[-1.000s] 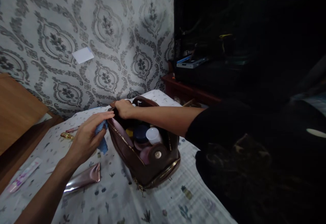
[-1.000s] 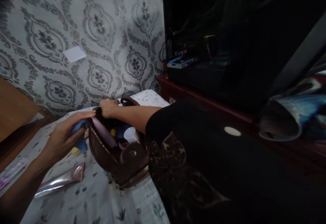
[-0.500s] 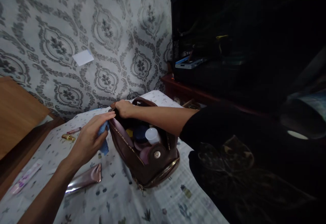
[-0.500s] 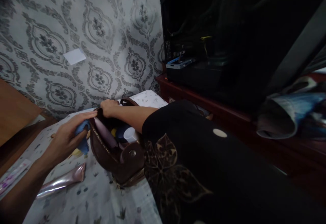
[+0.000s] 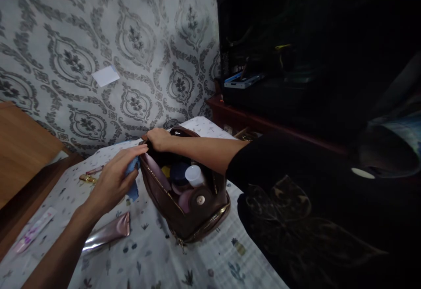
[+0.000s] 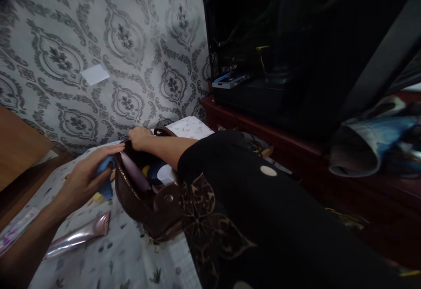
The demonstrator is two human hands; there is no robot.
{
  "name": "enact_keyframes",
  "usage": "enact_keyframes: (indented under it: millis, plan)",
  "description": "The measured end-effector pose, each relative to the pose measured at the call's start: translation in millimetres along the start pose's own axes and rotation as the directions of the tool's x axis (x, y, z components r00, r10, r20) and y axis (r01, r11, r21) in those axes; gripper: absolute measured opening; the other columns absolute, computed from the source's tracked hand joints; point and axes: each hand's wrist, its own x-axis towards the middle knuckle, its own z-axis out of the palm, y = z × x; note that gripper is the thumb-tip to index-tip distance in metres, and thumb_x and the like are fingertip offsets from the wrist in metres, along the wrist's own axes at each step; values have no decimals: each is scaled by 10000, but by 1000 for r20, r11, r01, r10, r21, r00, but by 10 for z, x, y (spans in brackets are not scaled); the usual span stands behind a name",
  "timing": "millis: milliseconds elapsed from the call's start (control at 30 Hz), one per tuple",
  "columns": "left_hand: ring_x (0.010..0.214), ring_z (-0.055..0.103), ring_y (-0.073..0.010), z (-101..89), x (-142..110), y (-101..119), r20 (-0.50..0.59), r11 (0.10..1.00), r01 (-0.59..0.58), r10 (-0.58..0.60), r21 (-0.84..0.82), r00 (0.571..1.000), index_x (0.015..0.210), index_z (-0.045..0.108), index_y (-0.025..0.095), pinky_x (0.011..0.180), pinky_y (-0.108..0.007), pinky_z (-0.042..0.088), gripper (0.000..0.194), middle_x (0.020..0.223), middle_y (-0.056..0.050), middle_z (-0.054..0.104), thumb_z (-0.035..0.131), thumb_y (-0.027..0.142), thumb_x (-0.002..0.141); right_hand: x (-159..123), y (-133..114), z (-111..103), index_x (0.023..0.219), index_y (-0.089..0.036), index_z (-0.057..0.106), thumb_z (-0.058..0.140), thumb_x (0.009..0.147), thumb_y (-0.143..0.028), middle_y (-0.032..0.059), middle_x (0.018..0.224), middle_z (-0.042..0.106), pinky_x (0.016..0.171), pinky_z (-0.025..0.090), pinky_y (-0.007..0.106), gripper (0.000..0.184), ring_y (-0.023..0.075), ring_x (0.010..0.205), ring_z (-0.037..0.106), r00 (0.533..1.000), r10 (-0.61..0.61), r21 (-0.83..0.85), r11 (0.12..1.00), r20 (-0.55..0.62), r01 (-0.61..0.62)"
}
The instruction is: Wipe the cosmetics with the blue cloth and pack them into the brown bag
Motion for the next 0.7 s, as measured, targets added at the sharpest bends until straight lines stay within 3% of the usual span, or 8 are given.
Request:
enact_keyframes:
  millis: [367, 567, 700]
  plan:
    - [1290, 535, -243, -12, 6, 18, 16, 1000, 9, -9, -8, 1000, 1284, 589, 210, 1130, -410, 388, 454, 1381, -82, 592, 446, 193, 853, -65, -76, -2, 1249, -158, 619, 543, 925, -136, 154, 1285, 649, 910, 547, 399, 334, 284, 1203, 614, 998, -45, -197, 979, 32, 50]
    - [1283, 540, -249, -18, 3, -8, 19, 1000, -24, 24, 18, 1000, 1312, 571, 226, 1120, -417, 409, 471, 1383, -69, 588, 446, 185, 860, -49, -40, 13, 1189, -133, 663, 608, 887, -131, 173, 1208, 687, 904, 553, 387, 308, 293, 1169, 637, 999, -40, -194, 980, 17, 43]
    - [1289, 535, -235, -13, -3, -21, 27, 999, -39, 39, 33, 999, 1317, 560, 230, 1117, -411, 412, 472, 1394, -63, 580, 447, 170, 863, -39, -9, -31, 1156, -152, 687, 690, 824, -148, 163, 1167, 709, 907, 550, 357, 332, 283, 1117, 666, 999, -39, -87, 996, -30, 36]
